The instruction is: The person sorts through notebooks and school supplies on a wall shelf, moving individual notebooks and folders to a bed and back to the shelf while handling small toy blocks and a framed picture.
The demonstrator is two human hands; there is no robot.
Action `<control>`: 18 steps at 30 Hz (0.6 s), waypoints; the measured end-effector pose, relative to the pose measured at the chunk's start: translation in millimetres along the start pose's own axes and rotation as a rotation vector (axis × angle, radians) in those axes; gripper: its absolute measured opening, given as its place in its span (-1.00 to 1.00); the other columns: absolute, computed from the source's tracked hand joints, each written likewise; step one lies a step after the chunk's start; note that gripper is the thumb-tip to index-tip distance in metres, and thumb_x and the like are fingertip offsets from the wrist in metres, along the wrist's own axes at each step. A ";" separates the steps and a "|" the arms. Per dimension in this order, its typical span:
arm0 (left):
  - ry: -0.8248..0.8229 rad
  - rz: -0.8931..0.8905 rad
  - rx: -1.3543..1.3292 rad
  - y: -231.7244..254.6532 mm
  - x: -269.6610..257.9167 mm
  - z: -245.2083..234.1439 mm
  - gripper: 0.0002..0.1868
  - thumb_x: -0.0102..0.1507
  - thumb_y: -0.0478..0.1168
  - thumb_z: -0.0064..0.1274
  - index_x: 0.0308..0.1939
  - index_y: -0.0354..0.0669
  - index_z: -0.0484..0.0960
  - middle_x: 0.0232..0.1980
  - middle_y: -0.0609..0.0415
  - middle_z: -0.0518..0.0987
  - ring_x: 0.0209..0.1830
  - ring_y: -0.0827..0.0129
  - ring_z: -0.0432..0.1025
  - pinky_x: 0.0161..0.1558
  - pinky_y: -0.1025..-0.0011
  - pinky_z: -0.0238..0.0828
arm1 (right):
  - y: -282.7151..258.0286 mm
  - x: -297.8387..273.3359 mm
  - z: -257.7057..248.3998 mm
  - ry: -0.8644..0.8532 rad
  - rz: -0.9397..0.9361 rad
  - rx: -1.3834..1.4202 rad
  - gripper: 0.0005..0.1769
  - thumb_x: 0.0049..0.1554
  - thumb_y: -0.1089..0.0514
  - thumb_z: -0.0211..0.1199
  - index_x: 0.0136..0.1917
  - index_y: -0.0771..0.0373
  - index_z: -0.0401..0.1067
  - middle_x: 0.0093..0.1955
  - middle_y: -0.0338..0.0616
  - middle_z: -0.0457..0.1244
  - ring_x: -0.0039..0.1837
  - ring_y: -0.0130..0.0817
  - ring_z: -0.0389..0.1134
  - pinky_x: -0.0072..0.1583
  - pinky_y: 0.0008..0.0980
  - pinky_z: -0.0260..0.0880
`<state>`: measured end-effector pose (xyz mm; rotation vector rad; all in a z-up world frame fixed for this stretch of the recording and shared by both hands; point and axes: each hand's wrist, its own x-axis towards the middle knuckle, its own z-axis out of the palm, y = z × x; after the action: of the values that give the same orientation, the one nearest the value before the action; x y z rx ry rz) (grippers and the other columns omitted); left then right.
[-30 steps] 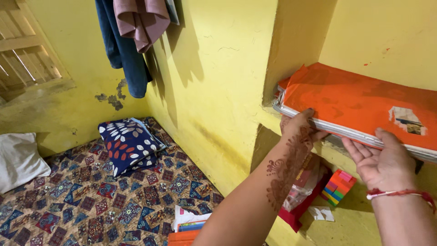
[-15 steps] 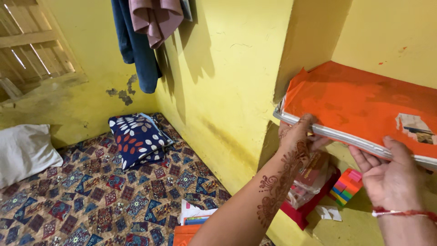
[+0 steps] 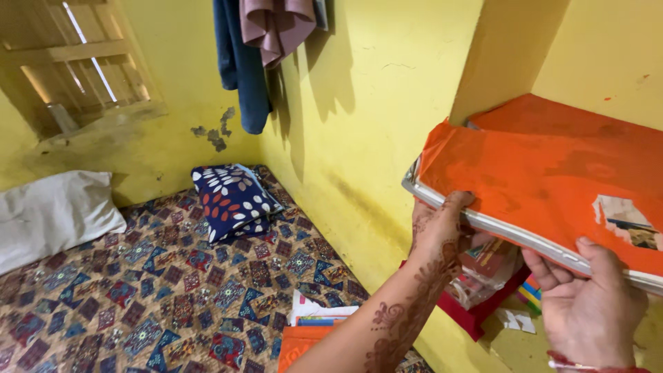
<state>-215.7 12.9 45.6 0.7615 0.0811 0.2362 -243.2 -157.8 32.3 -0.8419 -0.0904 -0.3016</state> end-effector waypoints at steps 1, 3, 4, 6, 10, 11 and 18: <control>0.021 0.014 -0.002 5.1 -7.2 -2.9 -0.65 0.25 -0.25 0.13 0.06 -0.24 0.42 -0.25 -0.05 0.59 -0.42 0.27 0.54 -0.47 0.34 0.62 | -1.3 -9.7 6.5 0.007 0.026 0.004 -0.64 0.24 0.17 0.17 0.29 0.24 0.27 0.30 -0.05 0.27 0.30 -0.09 0.38 0.28 0.05 0.48; 0.066 0.042 -0.006 14.8 -23.0 -8.6 -0.66 0.24 -0.24 0.13 0.04 -0.25 0.43 -0.30 -0.05 0.59 -0.50 0.26 0.52 -0.52 0.34 0.57 | -4.9 -26.4 15.3 0.020 0.081 0.008 -0.63 0.18 0.16 0.16 0.25 0.19 0.28 0.25 -0.12 0.30 0.25 -0.18 0.39 0.24 -0.03 0.48; 0.062 0.061 -0.006 19.7 -31.8 -12.2 -0.66 0.24 -0.25 0.13 0.04 -0.25 0.44 -0.30 -0.05 0.59 -0.50 0.27 0.52 -0.52 0.35 0.56 | -5.7 -32.8 18.3 -0.008 0.086 -0.003 -0.64 0.21 0.15 0.16 0.27 0.21 0.27 0.26 -0.11 0.29 0.28 -0.18 0.38 0.27 -0.02 0.48; 0.061 0.100 -0.003 30.6 -47.5 -21.8 -0.67 0.25 -0.25 0.13 0.04 -0.24 0.44 -0.29 -0.04 0.58 -0.50 0.28 0.53 -0.52 0.35 0.55 | -2.2 -44.4 22.2 -0.064 0.103 -0.025 -0.64 0.27 0.14 0.16 0.30 0.23 0.23 0.29 -0.07 0.27 0.34 -0.17 0.36 0.33 0.00 0.49; 0.128 0.143 -0.052 54.9 -74.3 -36.1 -0.68 0.23 -0.25 0.11 0.01 -0.22 0.41 -0.32 -0.03 0.58 -0.54 0.26 0.51 -0.52 0.29 0.57 | 10.3 -67.1 34.4 -0.109 0.122 -0.009 -0.62 0.29 0.13 0.17 0.31 0.29 0.23 0.29 -0.02 0.28 0.33 -0.14 0.38 0.33 -0.02 0.44; 0.136 0.151 -0.127 59.1 -81.2 -39.6 -0.68 0.19 -0.26 0.10 -0.01 -0.15 0.37 -0.32 -0.01 0.58 -0.53 0.26 0.52 -0.51 0.24 0.60 | 11.8 -69.5 40.0 -0.124 0.166 0.040 -0.60 0.27 0.13 0.18 0.33 0.27 0.24 0.29 -0.05 0.29 0.31 -0.17 0.39 0.32 -0.05 0.46; 0.279 0.265 -0.015 72.6 -78.4 -107.9 -0.62 0.27 -0.24 0.15 0.01 -0.43 0.40 -0.39 -0.04 0.56 -0.56 0.28 0.51 -0.48 0.32 0.63 | 55.8 -88.8 72.7 -0.219 0.286 0.010 -0.50 0.24 0.15 0.23 0.35 0.40 0.18 0.27 0.14 0.28 0.31 -0.04 0.44 0.36 -0.04 0.45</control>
<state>-322.1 117.4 17.0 0.7202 0.2430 0.5948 -308.3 -48.5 22.9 -0.8634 -0.1740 0.0601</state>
